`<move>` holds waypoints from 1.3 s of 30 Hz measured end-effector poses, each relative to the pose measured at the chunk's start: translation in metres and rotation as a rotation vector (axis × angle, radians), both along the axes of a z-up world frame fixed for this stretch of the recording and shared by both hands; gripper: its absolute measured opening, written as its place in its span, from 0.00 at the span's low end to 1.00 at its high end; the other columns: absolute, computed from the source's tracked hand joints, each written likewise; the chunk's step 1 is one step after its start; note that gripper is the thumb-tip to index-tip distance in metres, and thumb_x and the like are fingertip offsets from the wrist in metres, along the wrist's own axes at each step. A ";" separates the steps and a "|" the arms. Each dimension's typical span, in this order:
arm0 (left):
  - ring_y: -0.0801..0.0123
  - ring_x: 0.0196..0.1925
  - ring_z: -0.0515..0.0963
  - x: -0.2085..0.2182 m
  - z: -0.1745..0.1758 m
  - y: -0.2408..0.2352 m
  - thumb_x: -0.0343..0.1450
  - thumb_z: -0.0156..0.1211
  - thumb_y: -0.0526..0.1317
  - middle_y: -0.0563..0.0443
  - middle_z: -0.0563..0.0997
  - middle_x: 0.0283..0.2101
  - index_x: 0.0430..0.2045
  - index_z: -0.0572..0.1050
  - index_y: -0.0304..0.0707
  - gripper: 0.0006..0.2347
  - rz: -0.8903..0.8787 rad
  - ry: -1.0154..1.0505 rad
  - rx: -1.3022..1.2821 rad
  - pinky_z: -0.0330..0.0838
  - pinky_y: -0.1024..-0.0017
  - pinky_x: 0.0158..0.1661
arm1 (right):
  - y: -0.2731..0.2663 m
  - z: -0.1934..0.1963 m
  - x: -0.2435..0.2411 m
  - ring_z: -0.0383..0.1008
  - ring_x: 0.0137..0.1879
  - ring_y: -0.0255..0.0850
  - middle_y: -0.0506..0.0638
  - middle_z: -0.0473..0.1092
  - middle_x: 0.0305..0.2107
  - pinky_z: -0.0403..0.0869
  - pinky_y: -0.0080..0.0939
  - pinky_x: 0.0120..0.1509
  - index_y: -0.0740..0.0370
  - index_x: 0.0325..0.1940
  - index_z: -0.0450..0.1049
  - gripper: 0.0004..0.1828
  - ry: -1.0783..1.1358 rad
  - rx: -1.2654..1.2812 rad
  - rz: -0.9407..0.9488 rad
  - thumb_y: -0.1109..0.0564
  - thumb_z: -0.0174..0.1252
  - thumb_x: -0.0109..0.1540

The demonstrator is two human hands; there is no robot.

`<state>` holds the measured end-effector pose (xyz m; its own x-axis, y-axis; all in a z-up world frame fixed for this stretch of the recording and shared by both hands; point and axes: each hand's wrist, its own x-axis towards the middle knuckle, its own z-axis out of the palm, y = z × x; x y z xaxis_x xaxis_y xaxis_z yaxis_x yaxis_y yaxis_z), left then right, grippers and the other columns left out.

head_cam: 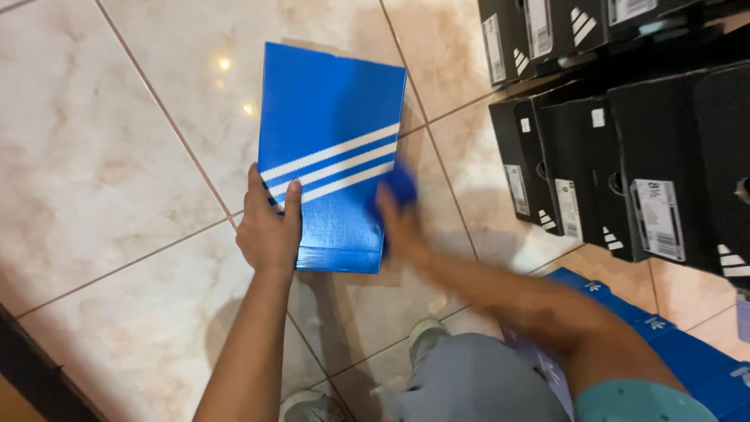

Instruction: Cleaning and inspecting shoe boxes using a cloth

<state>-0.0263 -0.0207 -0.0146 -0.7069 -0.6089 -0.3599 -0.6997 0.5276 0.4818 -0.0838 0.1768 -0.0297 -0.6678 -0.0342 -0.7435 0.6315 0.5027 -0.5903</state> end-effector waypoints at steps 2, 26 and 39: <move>0.43 0.48 0.83 0.000 0.000 -0.001 0.76 0.47 0.64 0.45 0.78 0.53 0.71 0.57 0.51 0.31 -0.008 0.019 -0.005 0.73 0.43 0.49 | -0.023 -0.024 -0.068 0.76 0.61 0.50 0.59 0.77 0.51 0.73 0.52 0.65 0.61 0.58 0.76 0.33 0.328 -0.036 -0.310 0.33 0.58 0.63; 0.41 0.50 0.82 -0.004 -0.001 -0.003 0.75 0.52 0.63 0.44 0.78 0.55 0.67 0.60 0.53 0.28 0.095 0.062 -0.029 0.73 0.41 0.50 | -0.043 -0.069 -0.169 0.75 0.64 0.52 0.58 0.75 0.56 0.71 0.52 0.71 0.57 0.66 0.69 0.39 0.525 -0.138 -0.198 0.29 0.63 0.61; 0.42 0.54 0.80 -0.005 -0.009 -0.007 0.75 0.52 0.64 0.48 0.75 0.61 0.67 0.61 0.57 0.28 0.186 0.078 -0.028 0.70 0.41 0.54 | 0.017 -0.041 0.097 0.73 0.65 0.48 0.51 0.75 0.57 0.68 0.54 0.70 0.48 0.64 0.74 0.36 -0.030 0.054 -0.038 0.31 0.65 0.57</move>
